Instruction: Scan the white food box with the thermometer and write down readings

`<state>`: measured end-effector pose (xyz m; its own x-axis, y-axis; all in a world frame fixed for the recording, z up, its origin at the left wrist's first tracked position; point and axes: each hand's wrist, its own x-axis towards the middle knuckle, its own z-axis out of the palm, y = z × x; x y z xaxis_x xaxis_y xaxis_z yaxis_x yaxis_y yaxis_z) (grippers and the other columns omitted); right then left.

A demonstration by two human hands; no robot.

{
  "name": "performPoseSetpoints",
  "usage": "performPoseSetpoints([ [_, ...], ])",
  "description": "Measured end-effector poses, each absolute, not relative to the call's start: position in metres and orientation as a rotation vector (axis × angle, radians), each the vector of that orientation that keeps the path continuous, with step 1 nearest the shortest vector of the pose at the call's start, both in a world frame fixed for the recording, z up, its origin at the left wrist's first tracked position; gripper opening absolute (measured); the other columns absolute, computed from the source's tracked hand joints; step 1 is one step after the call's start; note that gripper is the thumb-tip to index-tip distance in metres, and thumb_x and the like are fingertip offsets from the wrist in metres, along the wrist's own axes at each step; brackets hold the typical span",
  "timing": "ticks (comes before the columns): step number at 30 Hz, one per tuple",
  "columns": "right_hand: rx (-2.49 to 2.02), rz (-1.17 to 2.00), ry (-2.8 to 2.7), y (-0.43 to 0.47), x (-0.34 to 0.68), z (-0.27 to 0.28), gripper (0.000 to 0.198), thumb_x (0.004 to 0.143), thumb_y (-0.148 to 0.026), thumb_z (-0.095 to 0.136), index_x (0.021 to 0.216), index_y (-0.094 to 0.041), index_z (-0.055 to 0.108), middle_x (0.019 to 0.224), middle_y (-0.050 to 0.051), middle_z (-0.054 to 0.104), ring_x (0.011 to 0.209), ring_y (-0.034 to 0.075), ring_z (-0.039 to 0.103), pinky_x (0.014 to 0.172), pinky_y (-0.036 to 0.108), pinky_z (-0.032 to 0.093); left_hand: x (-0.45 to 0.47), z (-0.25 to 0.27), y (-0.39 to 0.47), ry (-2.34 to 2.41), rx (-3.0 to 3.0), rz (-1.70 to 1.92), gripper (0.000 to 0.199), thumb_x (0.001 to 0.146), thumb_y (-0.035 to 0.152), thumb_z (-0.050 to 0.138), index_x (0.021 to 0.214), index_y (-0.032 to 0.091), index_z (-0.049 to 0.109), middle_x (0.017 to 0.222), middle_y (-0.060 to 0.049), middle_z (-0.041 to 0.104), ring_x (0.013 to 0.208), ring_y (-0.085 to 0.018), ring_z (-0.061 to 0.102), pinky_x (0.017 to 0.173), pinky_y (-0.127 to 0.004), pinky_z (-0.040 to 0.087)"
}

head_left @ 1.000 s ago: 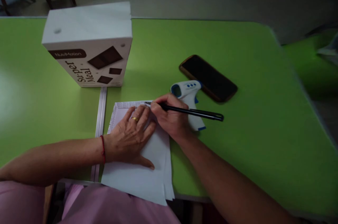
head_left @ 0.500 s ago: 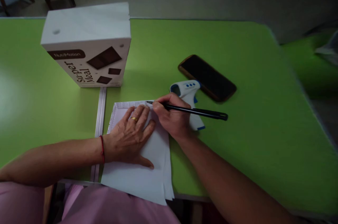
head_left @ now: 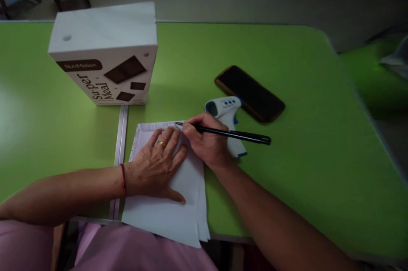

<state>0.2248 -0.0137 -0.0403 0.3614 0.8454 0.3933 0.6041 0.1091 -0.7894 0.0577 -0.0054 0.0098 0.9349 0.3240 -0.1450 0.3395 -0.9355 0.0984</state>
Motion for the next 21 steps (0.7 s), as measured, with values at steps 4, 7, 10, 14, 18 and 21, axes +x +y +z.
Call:
performPoseSetpoints([
  [4, -1.574, 0.307, -1.337, -0.0140, 0.2247, -0.0400, 0.014, 0.076, -0.030, 0.055, 0.065, -0.021, 0.054, 0.054, -0.003, 0.058, 0.049, 0.011, 0.051, 0.051, 0.024, 0.045, 0.0566, 0.0080, -0.0056, 0.508, 2.969, -0.157, 0.117, 0.064, 0.088, 0.057, 0.140, 0.000, 0.040, 0.150, -0.032, 0.028, 0.141, -0.046, 0.024, 0.116, -0.056, 0.021],
  [7, -1.561, 0.290, -1.340, -0.0144, 0.2248, -0.0405, 0.014, 0.077, -0.029, 0.055, 0.066, -0.021, 0.054, 0.055, -0.003, 0.058, 0.049, 0.011, 0.051, 0.051, 0.024, 0.045, 0.0564, 0.0075, -0.0055, 0.509, 2.963, -0.157, 0.117, 0.064, 0.087, 0.058, 0.139, 0.000, 0.040, 0.149, -0.033, 0.028, 0.141, -0.046, 0.024, 0.116, -0.056, 0.020],
  [10, -1.567, 0.242, -1.325, -0.0146, 0.2251, -0.0417, 0.015, 0.077, -0.030, 0.054, 0.065, -0.021, 0.054, 0.054, -0.003, 0.057, 0.048, 0.011, 0.050, 0.050, 0.024, 0.044, 0.0569, 0.0081, -0.0050, 0.510, 2.954, -0.159, 0.117, 0.064, 0.087, 0.058, 0.140, 0.000, 0.039, 0.150, -0.033, 0.027, 0.142, -0.046, 0.024, 0.116, -0.056, 0.020],
  [14, -1.570, 0.206, -1.333, -0.0142, 0.2252, -0.0428, 0.015, 0.076, -0.029, 0.054, 0.064, -0.021, 0.053, 0.053, -0.003, 0.057, 0.048, 0.011, 0.050, 0.050, 0.024, 0.044, 0.0572, 0.0088, -0.0049, 0.513, 2.949, -0.172, 0.116, 0.064, 0.087, 0.058, 0.139, 0.001, 0.040, 0.150, -0.033, 0.027, 0.142, -0.046, 0.024, 0.116, -0.056, 0.020],
  [18, -1.599, 0.224, -1.334, -0.0138, 0.2251, -0.0428, 0.015, 0.076, -0.030, 0.054, 0.064, -0.022, 0.053, 0.053, -0.003, 0.057, 0.048, 0.012, 0.050, 0.050, 0.025, 0.044, 0.0564, 0.0079, -0.0059, 0.517, 2.963, -0.148, 0.116, 0.064, 0.087, 0.058, 0.140, 0.001, 0.039, 0.150, -0.032, 0.027, 0.142, -0.046, 0.024, 0.116, -0.056, 0.021],
  [21, -1.597, 0.235, -1.344, -0.0139, 0.2251, -0.0424, 0.016, 0.076, -0.031, 0.054, 0.064, -0.022, 0.053, 0.054, -0.002, 0.058, 0.049, 0.012, 0.050, 0.050, 0.025, 0.044, 0.0564, 0.0073, -0.0060, 0.510, 2.967, -0.150, 0.117, 0.064, 0.087, 0.058, 0.139, 0.000, 0.040, 0.150, -0.032, 0.027, 0.141, -0.046, 0.024, 0.115, -0.056, 0.021],
])
